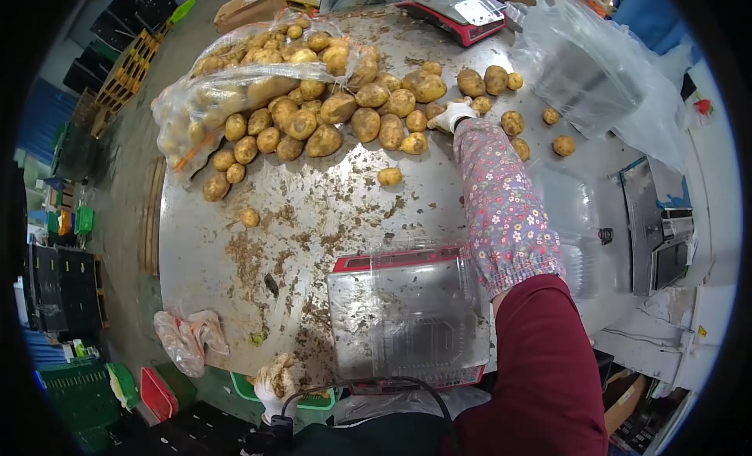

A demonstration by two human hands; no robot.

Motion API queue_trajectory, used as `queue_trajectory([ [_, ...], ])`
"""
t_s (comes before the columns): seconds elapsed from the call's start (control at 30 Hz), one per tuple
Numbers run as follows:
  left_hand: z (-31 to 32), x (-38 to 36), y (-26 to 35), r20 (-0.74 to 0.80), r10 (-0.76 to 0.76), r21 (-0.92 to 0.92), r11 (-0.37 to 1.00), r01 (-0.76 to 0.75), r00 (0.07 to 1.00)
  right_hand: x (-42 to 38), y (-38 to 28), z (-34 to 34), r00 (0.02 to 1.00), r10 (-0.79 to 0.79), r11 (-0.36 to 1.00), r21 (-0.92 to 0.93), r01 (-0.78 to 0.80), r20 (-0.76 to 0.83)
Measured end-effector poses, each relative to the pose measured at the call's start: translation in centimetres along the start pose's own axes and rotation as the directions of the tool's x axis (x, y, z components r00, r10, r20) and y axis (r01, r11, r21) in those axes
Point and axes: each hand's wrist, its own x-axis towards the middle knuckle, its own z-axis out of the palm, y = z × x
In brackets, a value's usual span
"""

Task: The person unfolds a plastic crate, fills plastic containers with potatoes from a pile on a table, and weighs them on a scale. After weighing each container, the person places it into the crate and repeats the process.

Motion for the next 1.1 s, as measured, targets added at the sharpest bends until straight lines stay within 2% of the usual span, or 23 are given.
queue_trajectory([
  [0.13,1.3,0.2,-0.5,0.065,-0.03,0.001,1.0,0.03,0.997,-2.8,-1.0,-1.3,0.999,0.043,0.997,-0.06,-0.041,0.034],
  [0.17,1.9,1.4,-0.5,0.099,-0.019,-0.053,0.998,0.025,0.995,-2.1,-0.3,0.0,0.999,-0.022,0.997,-0.075,0.02,-0.032],
  [0.23,3.1,4.9,-0.6,0.162,0.018,-0.158,0.987,0.008,0.987,-1.5,2.1,0.4,0.967,-0.239,0.907,0.376,0.191,0.083],
  [0.27,4.0,7.2,-0.9,0.158,0.083,-0.109,0.992,-0.066,0.984,-2.4,2.5,-0.9,0.971,-0.225,0.91,0.371,0.183,0.074],
  [0.3,5.2,9.7,-1.3,0.156,0.146,-0.059,0.989,-0.139,0.977,-4.1,2.4,-2.7,0.933,-0.105,0.778,0.613,-0.139,0.344],
  [0.33,6.6,12.2,-1.7,0.178,0.169,-0.019,0.986,-0.168,0.969,-5.7,2.5,-4.4,0.795,-0.077,0.534,0.699,-0.476,0.601],
  [0.37,8.3,14.8,-2.1,0.2,0.195,0.017,0.979,-0.203,0.96,-6.9,3.3,-5.8,0.784,-0.216,0.452,0.771,-0.448,0.582],
  [0.43,13.7,19.9,-2.9,0.255,0.177,0.052,0.979,-0.196,0.951,-10.9,3.8,-8.3,0.757,-0.387,0.137,0.844,-0.519,0.527],
  [0.47,15.6,23.0,-1.9,0.242,0.243,-0.084,0.97,-0.229,0.94,-13.4,4.6,-9.5,0.771,-0.372,0.131,0.851,-0.508,0.517],
  [0.5,17.1,26.2,-0.8,0.212,0.297,-0.206,0.945,-0.255,0.931,-15.9,4.6,-10.5,0.733,-0.524,-0.009,0.859,-0.513,0.433],
  [0.53,19.1,28.9,0.5,0.159,0.353,-0.187,0.928,-0.323,0.922,-18.0,4.7,-11.1,0.684,-0.656,-0.146,0.837,-0.528,0.317],
  [0.57,21.3,31.1,1.8,0.115,0.41,-0.173,0.905,-0.389,0.905,-19.7,5.2,-11.0,0.693,-0.66,-0.261,0.775,-0.575,0.292],
  [0.63,25.8,35.0,4.4,0.047,0.477,-0.115,0.876,-0.469,0.878,-21.4,7.2,-10.1,0.497,-0.861,-0.222,0.798,-0.561,0.11],
  [0.67,26.6,36.3,6.1,0.099,0.448,-0.113,0.892,-0.437,0.889,-23.4,7.9,-10.1,0.524,-0.844,-0.236,0.799,-0.553,0.114],
  [0.7,27.3,37.3,7.5,0.154,0.415,-0.105,0.909,-0.403,0.897,-25.5,8.3,-9.9,0.617,-0.786,-0.098,0.979,-0.179,0.035],
  [0.73,27.5,38.4,9.0,0.357,0.288,-0.03,0.954,-0.297,0.889,-27.5,8.2,-9.7,0.661,-0.747,0.096,0.972,0.215,-0.073],
  [0.77,28.2,38.8,9.8,0.428,0.19,0.024,0.975,-0.221,0.884,-29.0,8.0,-9.3,0.67,-0.739,0.105,0.97,0.221,-0.073],
  [0.8,29.4,39.0,9.5,0.347,0.224,0.041,0.967,-0.253,0.911,-30.4,7.6,-8.8,0.685,-0.718,-0.352,0.912,-0.21,-0.119],
  [0.83,30.6,39.2,9.1,0.268,0.26,0.058,0.957,-0.285,0.928,-31.3,7.6,-8.5,0.72,-0.678,-0.683,0.488,-0.543,-0.147],
  [0.87,30.5,39.8,9.7,0.348,0.221,0.082,0.961,-0.265,0.911,-31.8,8.0,-8.3,0.734,-0.663,-0.694,0.489,-0.528,-0.149],
  [0.97,30.9,40.8,10.2,0.393,0.229,0.069,0.959,-0.276,0.891,-33.1,9.4,-7.7,0.654,-0.755,-0.617,0.383,-0.687,-0.045],
  [1.03,33.3,41.0,9.4,0.342,0.25,0.121,0.944,-0.306,0.906,-33.3,10.3,-6.5,0.491,-0.855,-0.473,0.638,-0.608,-0.167],
  [1.1,33.0,41.8,8.7,0.507,0.236,0.052,0.952,-0.303,0.829,-34.2,10.6,-6.1,0.543,-0.825,-0.528,0.557,-0.641,-0.157],
])
